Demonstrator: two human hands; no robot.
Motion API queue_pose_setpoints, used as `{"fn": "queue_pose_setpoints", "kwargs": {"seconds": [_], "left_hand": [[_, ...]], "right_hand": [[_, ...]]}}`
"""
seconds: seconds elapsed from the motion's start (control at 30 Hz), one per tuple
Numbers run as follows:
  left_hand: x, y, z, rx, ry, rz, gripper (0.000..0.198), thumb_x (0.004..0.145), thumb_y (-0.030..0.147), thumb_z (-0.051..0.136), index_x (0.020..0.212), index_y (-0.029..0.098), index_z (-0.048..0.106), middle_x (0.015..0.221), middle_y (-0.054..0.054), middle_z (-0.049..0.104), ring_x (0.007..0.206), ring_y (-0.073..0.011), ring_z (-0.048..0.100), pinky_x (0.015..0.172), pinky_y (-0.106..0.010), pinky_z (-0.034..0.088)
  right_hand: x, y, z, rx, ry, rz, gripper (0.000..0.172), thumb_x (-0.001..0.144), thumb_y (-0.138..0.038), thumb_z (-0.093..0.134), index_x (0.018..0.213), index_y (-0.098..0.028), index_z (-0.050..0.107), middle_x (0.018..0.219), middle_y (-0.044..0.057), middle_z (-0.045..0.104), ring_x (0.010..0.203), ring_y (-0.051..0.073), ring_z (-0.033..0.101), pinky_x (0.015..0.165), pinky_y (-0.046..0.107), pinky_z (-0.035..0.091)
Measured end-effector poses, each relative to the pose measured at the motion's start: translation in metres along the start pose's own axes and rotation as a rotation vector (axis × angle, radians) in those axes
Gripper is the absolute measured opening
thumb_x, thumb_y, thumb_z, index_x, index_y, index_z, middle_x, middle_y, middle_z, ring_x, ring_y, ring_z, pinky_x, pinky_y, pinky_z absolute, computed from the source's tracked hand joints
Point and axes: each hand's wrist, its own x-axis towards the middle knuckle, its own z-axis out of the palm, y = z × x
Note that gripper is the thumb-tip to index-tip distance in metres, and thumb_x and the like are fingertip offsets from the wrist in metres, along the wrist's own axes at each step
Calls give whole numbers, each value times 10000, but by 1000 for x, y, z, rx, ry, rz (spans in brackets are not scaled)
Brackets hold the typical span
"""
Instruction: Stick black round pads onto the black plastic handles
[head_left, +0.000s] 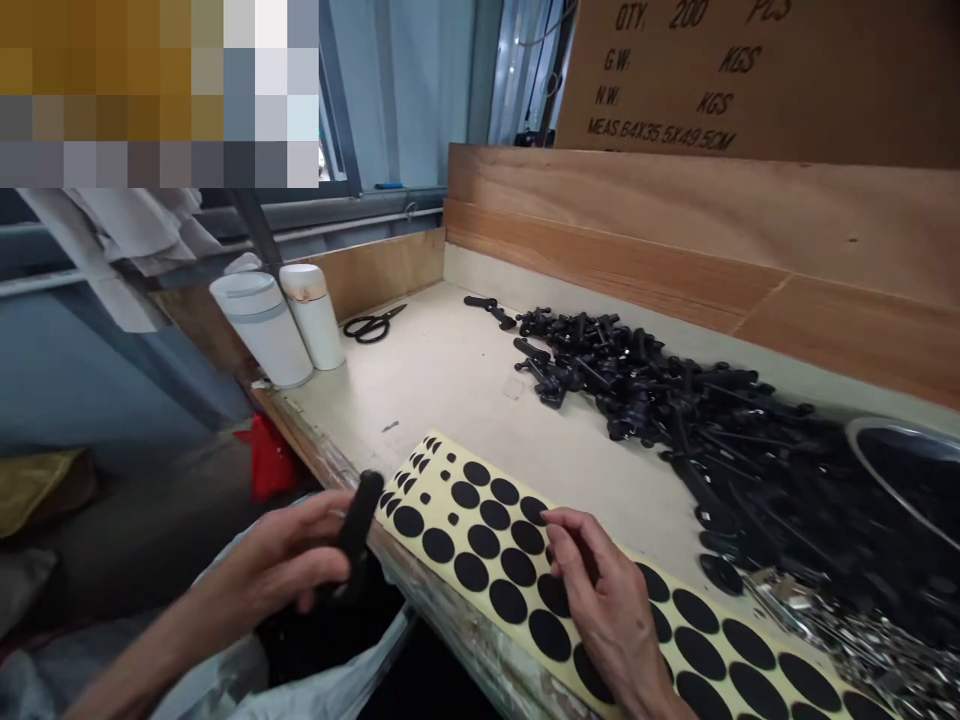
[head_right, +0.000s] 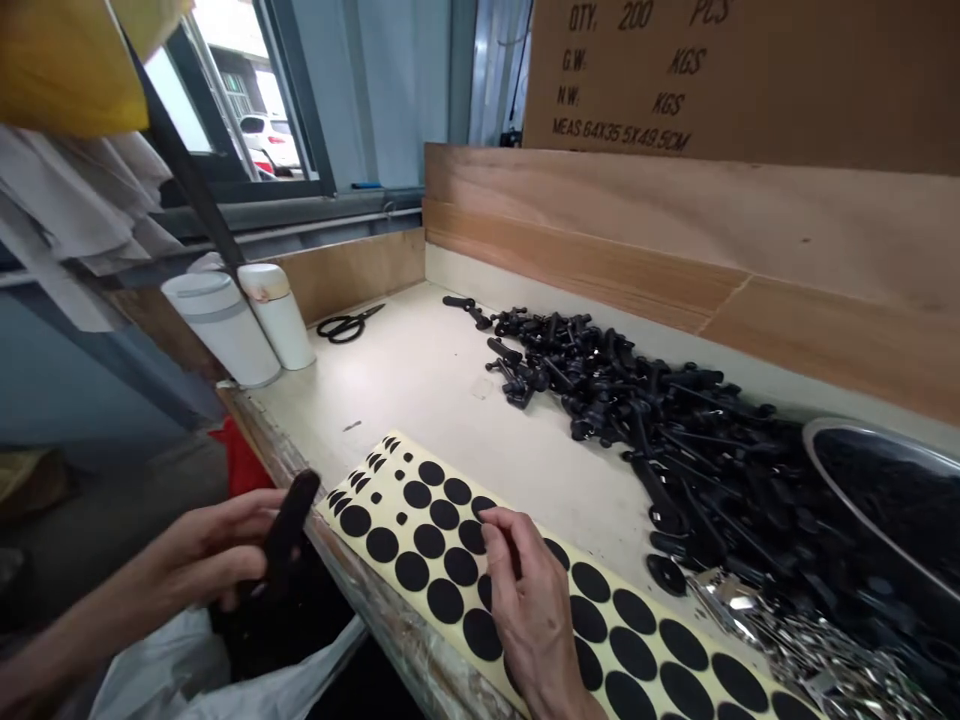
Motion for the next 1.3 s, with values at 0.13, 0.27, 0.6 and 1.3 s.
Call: {"fn": "queue_pose_setpoints", "kwargs": {"seconds": [0.13, 0.27, 0.6, 1.3], "left_hand": [[-15, -27, -35, 451, 243, 113, 311, 831, 412, 623, 1112, 287, 668, 879, -8, 692, 621, -139, 591, 578, -221, 480], [19, -27, -1, 699, 205, 473, 257, 930, 260, 472, 1102, 261, 663, 1059, -57, 650, 972, -211, 577, 862, -316, 462], [43, -45, 20, 936, 203, 770, 167, 919, 191, 520, 1001, 228, 660, 1089, -55, 643, 987, -223, 508, 850, -383, 389], [41, -40, 10, 1005, 85, 755, 159, 933, 201, 490, 946, 256, 639, 1118, -26, 638, 1021, -221, 516, 874, -394, 339]], "right_hand": [[7, -22, 21, -105, -83, -189, 214, 967, -314, 417, 973, -242, 619, 867, 27, 620, 700, 156, 607, 603, 255, 476], [6, -42, 69, -318, -189, -334, 202, 953, -235, 421, 927, -237, 620, 851, 38, 587, 712, 173, 594, 597, 274, 457], [1, -41, 116, -376, -98, -286, 118, 822, -151, 578, 736, -226, 547, 759, 8, 584, 695, 181, 568, 639, 302, 415], [7, -54, 104, -230, -319, -115, 87, 770, -162, 578, 729, -235, 601, 853, -15, 614, 797, 160, 585, 719, 276, 404]]}}
